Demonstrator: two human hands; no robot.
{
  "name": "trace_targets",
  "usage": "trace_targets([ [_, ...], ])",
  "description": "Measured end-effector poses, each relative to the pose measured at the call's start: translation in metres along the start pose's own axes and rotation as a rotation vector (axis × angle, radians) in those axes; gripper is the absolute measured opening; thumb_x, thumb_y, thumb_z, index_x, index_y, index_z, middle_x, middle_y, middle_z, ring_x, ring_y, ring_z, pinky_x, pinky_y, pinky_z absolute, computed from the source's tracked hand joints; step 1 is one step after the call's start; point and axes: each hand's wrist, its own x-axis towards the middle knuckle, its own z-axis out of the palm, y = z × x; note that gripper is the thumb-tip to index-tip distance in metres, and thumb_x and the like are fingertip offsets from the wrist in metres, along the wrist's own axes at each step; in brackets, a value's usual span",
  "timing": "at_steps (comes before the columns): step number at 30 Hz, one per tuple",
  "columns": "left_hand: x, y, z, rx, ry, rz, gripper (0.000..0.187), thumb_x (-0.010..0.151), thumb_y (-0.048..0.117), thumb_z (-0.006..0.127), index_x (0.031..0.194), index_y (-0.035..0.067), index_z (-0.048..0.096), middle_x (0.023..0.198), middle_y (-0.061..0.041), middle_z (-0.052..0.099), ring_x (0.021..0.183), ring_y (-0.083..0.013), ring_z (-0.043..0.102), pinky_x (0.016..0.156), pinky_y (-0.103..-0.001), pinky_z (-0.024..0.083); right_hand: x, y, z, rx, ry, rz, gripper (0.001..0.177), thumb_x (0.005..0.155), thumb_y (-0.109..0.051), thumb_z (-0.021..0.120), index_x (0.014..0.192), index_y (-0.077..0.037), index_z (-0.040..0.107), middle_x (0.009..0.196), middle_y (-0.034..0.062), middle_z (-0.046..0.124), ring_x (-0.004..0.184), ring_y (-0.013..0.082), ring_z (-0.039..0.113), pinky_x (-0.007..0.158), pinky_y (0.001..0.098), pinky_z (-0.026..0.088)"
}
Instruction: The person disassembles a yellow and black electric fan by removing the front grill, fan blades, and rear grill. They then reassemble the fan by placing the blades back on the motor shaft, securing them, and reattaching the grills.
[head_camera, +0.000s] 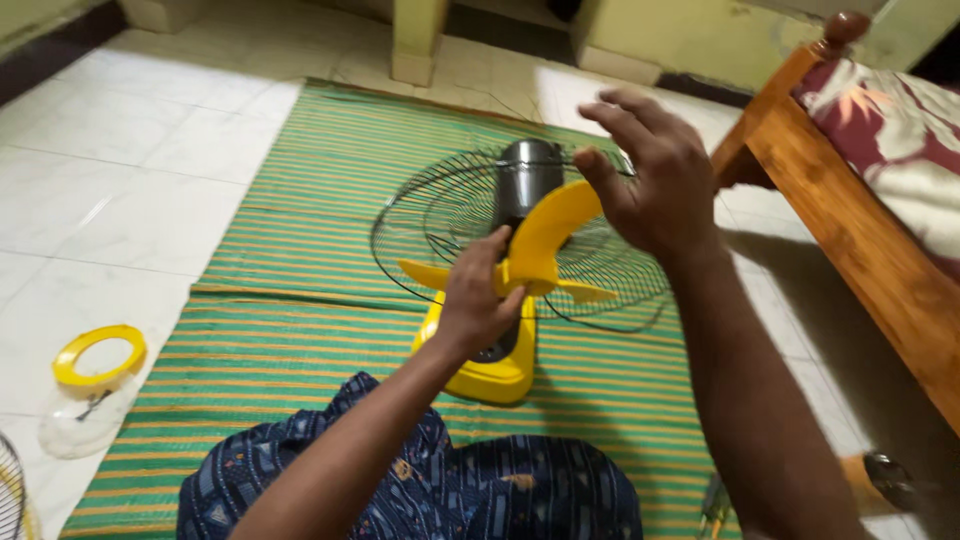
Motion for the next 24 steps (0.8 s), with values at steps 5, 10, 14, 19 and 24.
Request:
trace_targets([
  [5, 0.004, -0.022, 0.027, -0.036, -0.061, -0.135, 0.044, 0.079, 0.018, 0.078, 0.118, 0.003, 0.066, 0.117, -0.018, 0.066, 0.113, -0.0393, 0.061, 0.101, -0.046, 0.047, 0.056, 0.006, 0.029, 0.143, -0.603, 0.376, 0.057, 0.100, -0.061, 0.047, 0.131, -0.021, 0.073, 0.119, 0.0122, 0.075, 0.109, 0.0355, 0.071, 0.091, 0.0444, 0.054],
  [10, 0.005, -0.039, 0.044, -0.068, -0.034, -0.198, 0.025, 0.087, 0.020, 0.076, 0.105, 0.003, 0.070, 0.108, -0.015, 0.067, 0.105, -0.0378, 0.063, 0.094, -0.047, 0.049, 0.054, 0.014, 0.037, 0.190, -0.747, 0.451, 0.062, 0.088, -0.061, 0.063, 0.131, -0.017, 0.070, 0.120, 0.0121, 0.075, 0.108, 0.0297, 0.072, 0.092, 0.0402, 0.054],
  [14, -0.001, -0.032, 0.048, -0.125, 0.058, -0.150, 0.014, 0.088, 0.015, 0.071, 0.097, 0.005, 0.072, 0.105, -0.011, 0.069, 0.102, -0.0350, 0.065, 0.089, -0.045, 0.051, 0.052, 0.018, 0.034, 0.329, -0.768, 0.527, 0.061, 0.084, -0.055, 0.070, 0.129, -0.014, 0.071, 0.119, 0.0114, 0.077, 0.107, 0.0239, 0.073, 0.093, 0.0370, 0.055],
  [19, 0.002, -0.024, 0.048, -0.009, -0.006, -0.123, 0.012, 0.092, 0.012, 0.068, 0.100, 0.002, 0.067, 0.107, -0.011, 0.068, 0.100, -0.0356, 0.065, 0.085, -0.047, 0.051, 0.055, 0.015, 0.035, 0.338, -0.777, 0.551, 0.061, 0.085, -0.055, 0.070, 0.131, -0.015, 0.071, 0.120, 0.0100, 0.076, 0.108, 0.0214, 0.071, 0.093, 0.0358, 0.053],
  [24, 0.002, -0.018, 0.050, -0.077, 0.065, -0.199, 0.012, 0.093, 0.009, 0.065, 0.103, 0.002, 0.064, 0.105, -0.013, 0.066, 0.101, -0.0376, 0.064, 0.086, -0.047, 0.050, 0.058, 0.012, 0.035, 0.361, -0.800, 0.602, 0.060, 0.084, -0.053, 0.070, 0.130, -0.015, 0.071, 0.116, 0.0094, 0.079, 0.103, 0.0222, 0.072, 0.090, 0.0364, 0.054],
])
